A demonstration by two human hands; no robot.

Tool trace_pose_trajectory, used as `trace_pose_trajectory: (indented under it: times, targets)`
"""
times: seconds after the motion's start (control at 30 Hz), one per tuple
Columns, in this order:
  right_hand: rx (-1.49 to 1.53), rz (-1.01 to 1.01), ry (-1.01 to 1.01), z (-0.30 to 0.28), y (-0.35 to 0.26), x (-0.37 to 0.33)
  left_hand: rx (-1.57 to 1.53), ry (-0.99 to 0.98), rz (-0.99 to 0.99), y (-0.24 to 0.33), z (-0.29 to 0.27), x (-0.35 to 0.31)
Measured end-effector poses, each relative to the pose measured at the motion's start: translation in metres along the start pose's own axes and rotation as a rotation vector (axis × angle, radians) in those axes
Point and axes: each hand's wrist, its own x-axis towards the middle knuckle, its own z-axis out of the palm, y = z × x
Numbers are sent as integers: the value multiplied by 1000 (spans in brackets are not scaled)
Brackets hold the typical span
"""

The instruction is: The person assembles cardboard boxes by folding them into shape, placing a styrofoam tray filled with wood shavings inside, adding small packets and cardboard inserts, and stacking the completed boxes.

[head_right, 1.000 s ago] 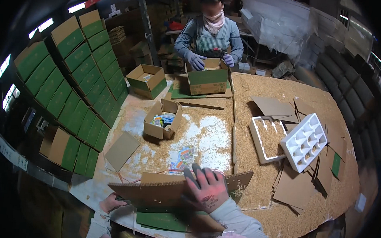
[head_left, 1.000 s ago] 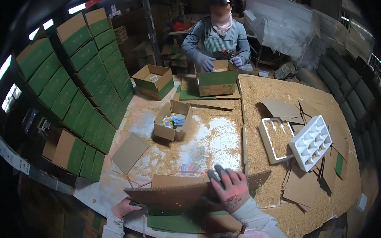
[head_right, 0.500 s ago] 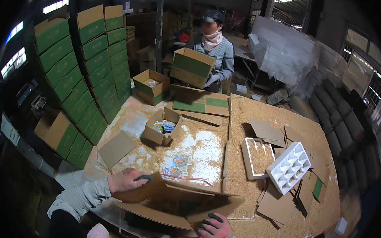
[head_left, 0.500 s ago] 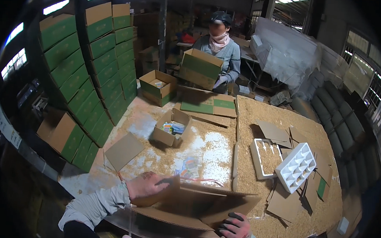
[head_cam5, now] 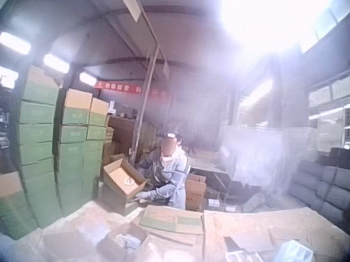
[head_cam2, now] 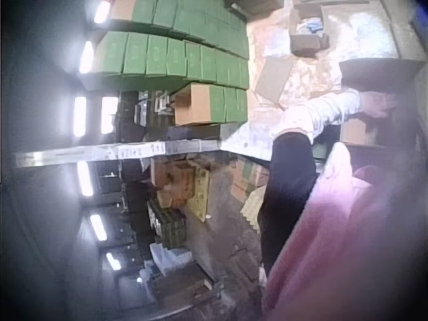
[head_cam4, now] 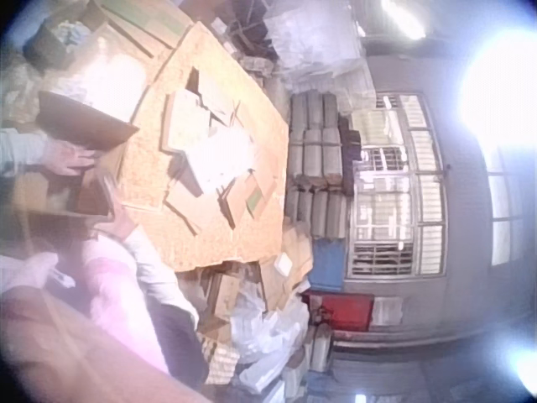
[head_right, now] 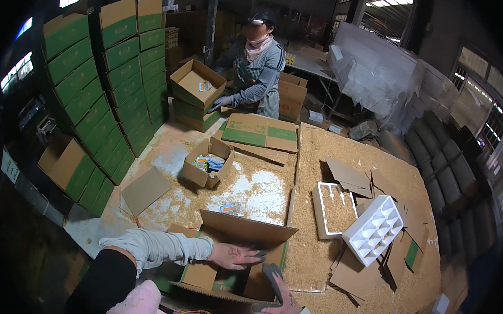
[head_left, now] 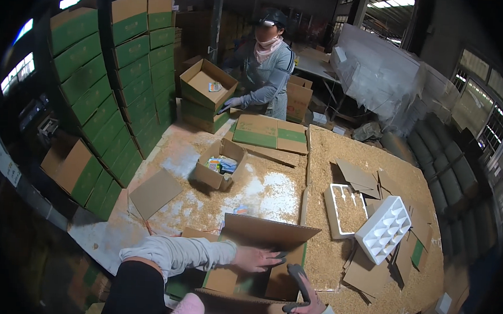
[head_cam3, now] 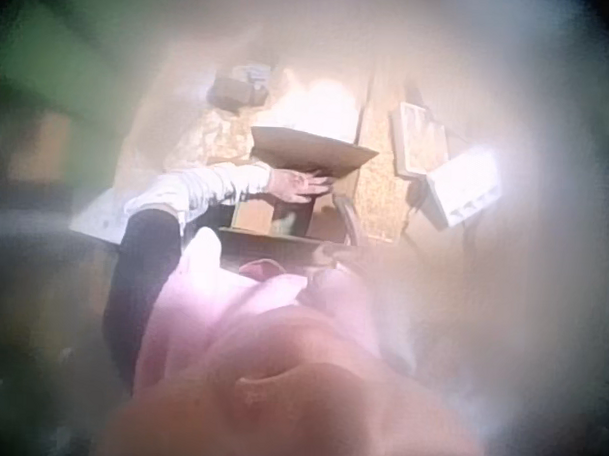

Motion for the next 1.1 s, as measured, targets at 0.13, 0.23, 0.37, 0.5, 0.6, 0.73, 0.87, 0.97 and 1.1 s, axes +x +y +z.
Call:
trace_pose_trajectory:
  times: [0.13,0.23,0.37,0.5,0.6,0.73,0.87,0.97,1.1]
  targets:
    - [667,463,587,38,26,40,-646,195,23,31,-109,-17]
    - [-88,383,687,42,38,35,-806,734,-213,32,-159,-54]
    - [-58,364,651,37,58,35,-811,975,-459,9,-41,-104]
    - [255,251,525,27,41,57,-1449,910,-578,56,-23,-136]
    - [1028,-14,604,1,13,36,-33,1013,-453,94,17,-167]
    - [37,546,543,65,28,-7,-420,410,-619,96,82,-232]
    - [79,616,689,100,-1,-21,-660,931,-864,80,6,-182]
    - [-424,523,681,84,55,-48,-402,953,-899,71,18,-118]
    - [-964,927,367,82,79,-157,-635,978,-896,35,33,-150]
